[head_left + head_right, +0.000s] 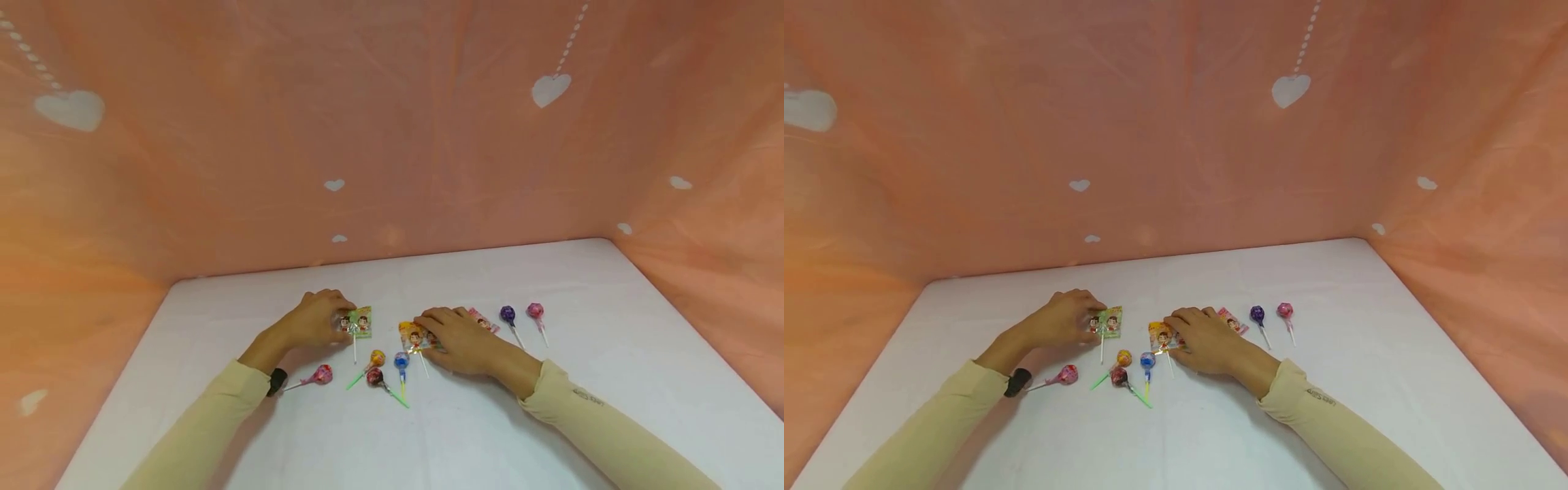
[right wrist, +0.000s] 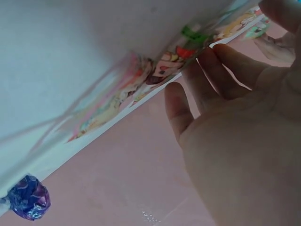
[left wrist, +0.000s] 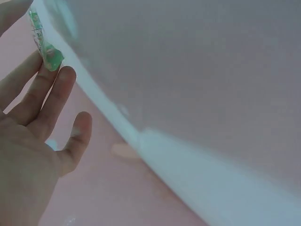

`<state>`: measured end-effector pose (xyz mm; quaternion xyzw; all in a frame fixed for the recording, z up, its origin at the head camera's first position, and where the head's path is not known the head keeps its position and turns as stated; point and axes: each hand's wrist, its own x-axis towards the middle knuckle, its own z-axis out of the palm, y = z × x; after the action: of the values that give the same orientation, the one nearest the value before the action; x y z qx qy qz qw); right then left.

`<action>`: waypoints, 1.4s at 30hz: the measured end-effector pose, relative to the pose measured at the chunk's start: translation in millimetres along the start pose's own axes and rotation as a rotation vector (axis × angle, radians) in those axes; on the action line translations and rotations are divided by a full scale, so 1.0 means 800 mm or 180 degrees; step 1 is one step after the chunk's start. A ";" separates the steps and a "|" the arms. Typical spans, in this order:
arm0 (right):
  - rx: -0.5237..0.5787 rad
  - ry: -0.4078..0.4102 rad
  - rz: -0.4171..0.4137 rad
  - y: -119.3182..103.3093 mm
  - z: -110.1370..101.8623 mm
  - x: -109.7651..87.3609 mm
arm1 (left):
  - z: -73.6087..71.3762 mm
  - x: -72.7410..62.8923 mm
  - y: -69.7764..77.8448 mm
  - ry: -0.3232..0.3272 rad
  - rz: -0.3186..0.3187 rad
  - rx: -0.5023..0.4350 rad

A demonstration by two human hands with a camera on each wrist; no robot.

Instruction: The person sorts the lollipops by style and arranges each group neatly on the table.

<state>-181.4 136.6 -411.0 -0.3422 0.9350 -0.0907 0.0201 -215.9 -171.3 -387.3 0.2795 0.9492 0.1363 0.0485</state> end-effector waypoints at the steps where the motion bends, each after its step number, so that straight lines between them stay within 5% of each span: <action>1: -0.0004 0.0009 0.0006 0.001 0.002 0.000 | -0.002 -0.001 -0.002 0.0029 0.0024 0.0053; 5: 0.0015 0.0024 -0.0014 0.001 0.007 -0.001 | -0.011 -0.012 -0.018 0.0188 0.0047 0.0181; 10: -0.0014 -0.0024 -0.0003 0.001 0.006 0.001 | -0.020 -0.032 -0.041 0.0421 -0.0130 -0.0138; 22: 0.0012 -0.0023 0.0016 0.001 0.005 0.000 | -0.008 -0.037 -0.075 0.0371 -0.0219 -0.0281; 34: 0.0036 -0.0029 0.0015 0.001 0.009 0.002 | -0.004 -0.040 -0.076 0.0393 -0.0154 -0.0433; 42: 0.0372 -0.0124 0.0102 0.009 -0.002 0.000 | -0.003 -0.039 -0.075 0.0423 -0.0175 -0.0542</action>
<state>-186.3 142.5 -410.8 -0.3271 0.9329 -0.1382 0.0597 -221.1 -237.3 -401.5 0.2386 0.9426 0.2334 0.0127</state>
